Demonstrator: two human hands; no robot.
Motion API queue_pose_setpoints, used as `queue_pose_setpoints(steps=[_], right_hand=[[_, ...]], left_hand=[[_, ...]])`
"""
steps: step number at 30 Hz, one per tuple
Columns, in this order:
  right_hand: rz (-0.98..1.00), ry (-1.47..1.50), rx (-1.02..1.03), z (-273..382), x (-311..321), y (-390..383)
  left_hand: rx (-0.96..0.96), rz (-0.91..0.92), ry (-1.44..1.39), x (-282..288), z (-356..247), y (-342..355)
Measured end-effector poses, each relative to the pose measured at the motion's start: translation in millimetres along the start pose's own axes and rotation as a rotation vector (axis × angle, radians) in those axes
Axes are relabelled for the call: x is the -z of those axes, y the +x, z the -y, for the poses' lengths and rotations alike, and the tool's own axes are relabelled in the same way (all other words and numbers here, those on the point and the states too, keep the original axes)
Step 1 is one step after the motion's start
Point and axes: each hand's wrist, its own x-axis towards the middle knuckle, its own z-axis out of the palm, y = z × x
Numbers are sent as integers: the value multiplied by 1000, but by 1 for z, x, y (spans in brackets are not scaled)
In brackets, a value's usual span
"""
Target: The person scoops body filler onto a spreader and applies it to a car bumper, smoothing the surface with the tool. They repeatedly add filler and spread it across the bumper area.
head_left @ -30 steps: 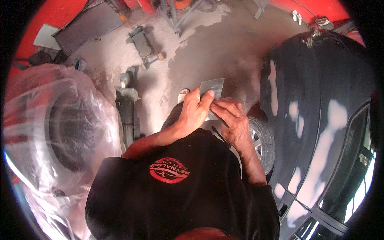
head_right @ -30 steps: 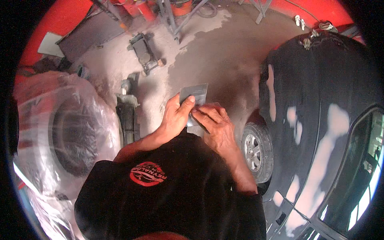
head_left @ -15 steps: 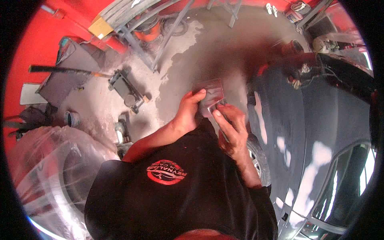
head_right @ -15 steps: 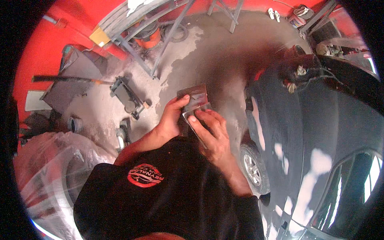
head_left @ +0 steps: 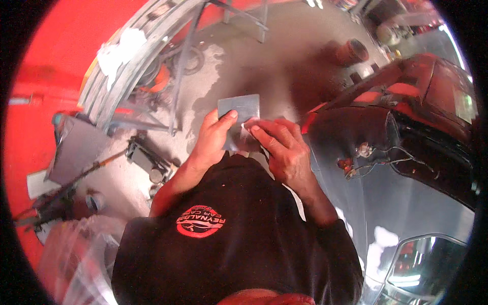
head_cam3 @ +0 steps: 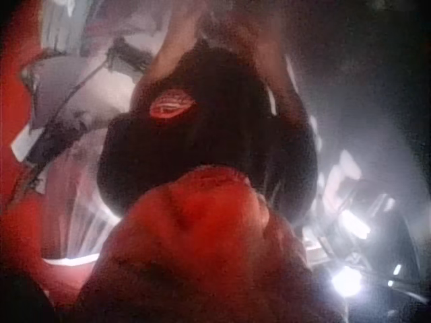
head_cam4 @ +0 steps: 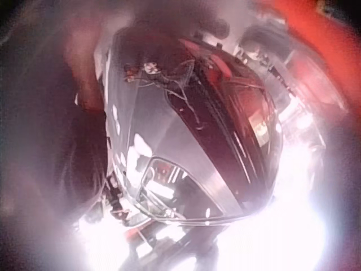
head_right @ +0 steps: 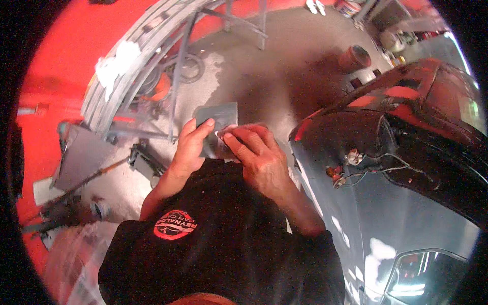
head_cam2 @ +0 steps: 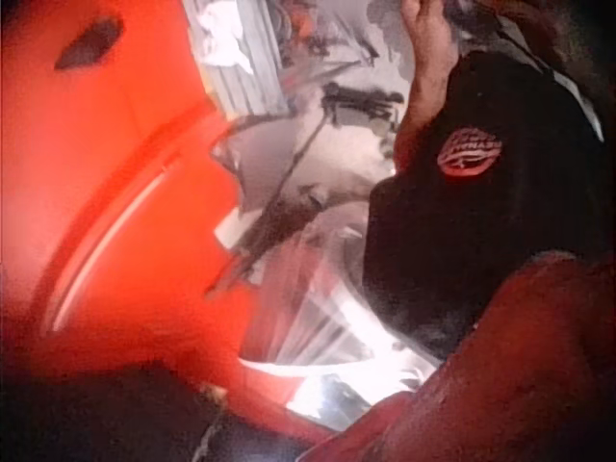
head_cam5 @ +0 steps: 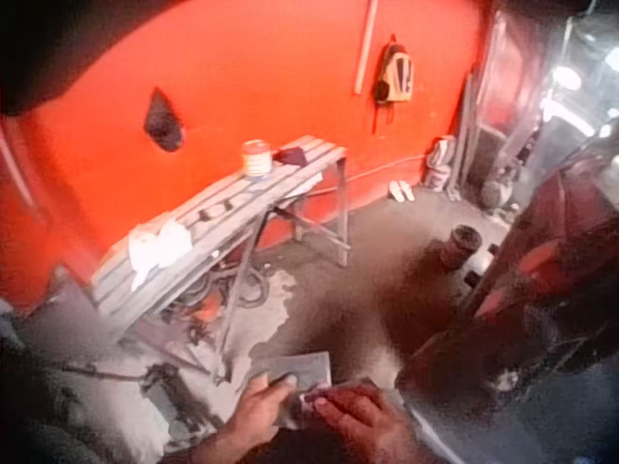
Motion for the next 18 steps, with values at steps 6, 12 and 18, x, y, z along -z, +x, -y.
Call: queue_pose_setpoints(steps=[6,12,18], right_hand=[[-200,-294,-162,-94,-18,7],[-202,-155,-388,-93,-25,131],[-29,-126,-453,-125,-37,161]], left_hand=[[224,144,-254,-19,-45,104],[-138,305,601,-26,-66,196],[-29,349,490,-25,-68,279]])
